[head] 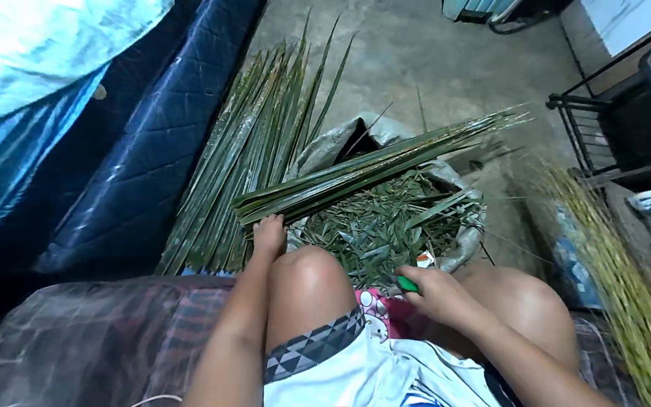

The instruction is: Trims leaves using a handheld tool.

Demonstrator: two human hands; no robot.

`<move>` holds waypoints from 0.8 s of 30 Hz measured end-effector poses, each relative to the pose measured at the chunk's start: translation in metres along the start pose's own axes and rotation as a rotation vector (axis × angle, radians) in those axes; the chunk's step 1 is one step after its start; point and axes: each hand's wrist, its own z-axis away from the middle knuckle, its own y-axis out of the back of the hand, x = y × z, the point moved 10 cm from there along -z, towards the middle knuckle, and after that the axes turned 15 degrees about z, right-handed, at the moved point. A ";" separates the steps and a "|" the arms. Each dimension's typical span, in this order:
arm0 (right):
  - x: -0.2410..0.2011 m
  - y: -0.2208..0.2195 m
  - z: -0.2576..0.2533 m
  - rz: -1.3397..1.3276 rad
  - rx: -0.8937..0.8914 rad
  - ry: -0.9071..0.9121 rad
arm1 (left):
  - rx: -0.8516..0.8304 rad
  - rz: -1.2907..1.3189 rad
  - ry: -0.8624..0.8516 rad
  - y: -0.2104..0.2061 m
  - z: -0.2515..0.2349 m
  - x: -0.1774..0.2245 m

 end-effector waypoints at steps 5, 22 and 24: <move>0.026 0.004 0.003 -0.056 0.026 -0.104 | -0.043 0.066 0.023 0.008 0.006 0.014; 0.002 0.015 0.017 -0.127 0.146 0.023 | -0.035 0.316 -0.067 0.121 0.116 0.096; 0.002 0.014 0.019 -0.128 0.151 0.029 | 0.012 0.303 -0.067 0.132 0.126 0.102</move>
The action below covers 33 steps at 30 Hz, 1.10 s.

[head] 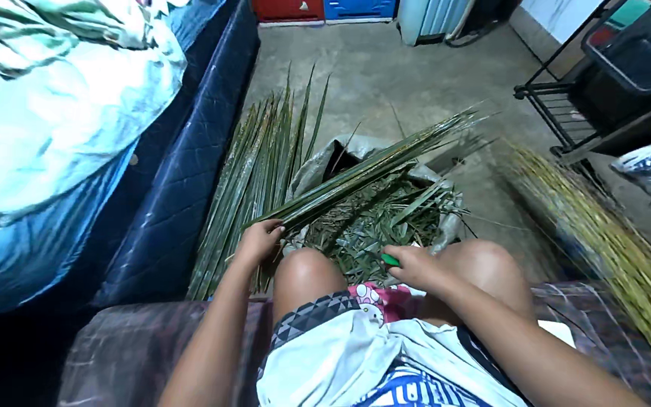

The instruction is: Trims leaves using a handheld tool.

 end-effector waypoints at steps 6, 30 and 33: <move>0.006 0.003 0.000 -0.012 0.015 -0.007 | 0.021 -0.039 0.034 0.009 0.005 0.004; 0.007 0.001 -0.008 -0.021 -0.051 0.004 | 0.401 -0.231 -0.036 0.037 0.012 0.007; 0.008 0.001 -0.008 -0.016 -0.055 0.005 | 0.463 -0.291 -0.116 0.044 0.018 0.015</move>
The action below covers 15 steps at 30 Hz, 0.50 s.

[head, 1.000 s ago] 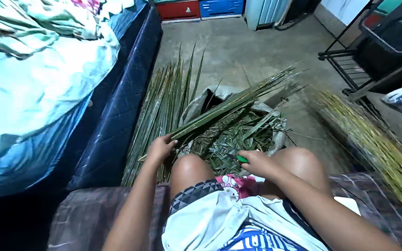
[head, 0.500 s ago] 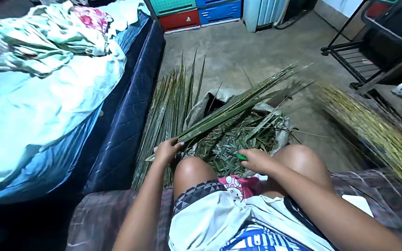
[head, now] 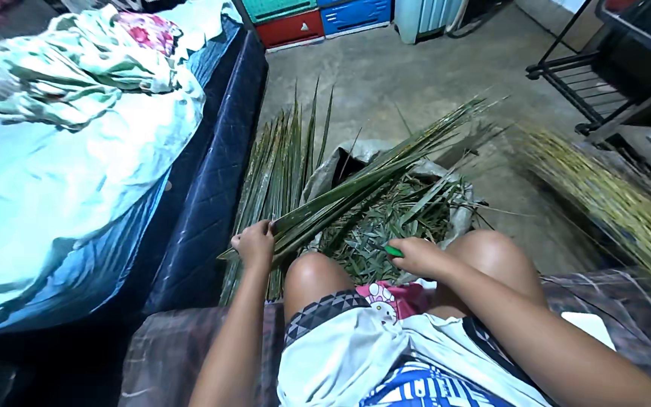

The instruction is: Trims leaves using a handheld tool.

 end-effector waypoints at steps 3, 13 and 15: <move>-0.001 0.005 0.003 -0.022 0.033 -0.004 | -0.009 0.047 0.027 0.012 0.005 0.007; 0.006 0.051 -0.008 -0.941 0.248 -0.076 | -0.193 0.515 0.182 0.064 0.070 -0.001; 0.001 0.046 -0.019 -1.135 0.168 -0.094 | -0.162 0.576 0.215 0.078 0.091 -0.014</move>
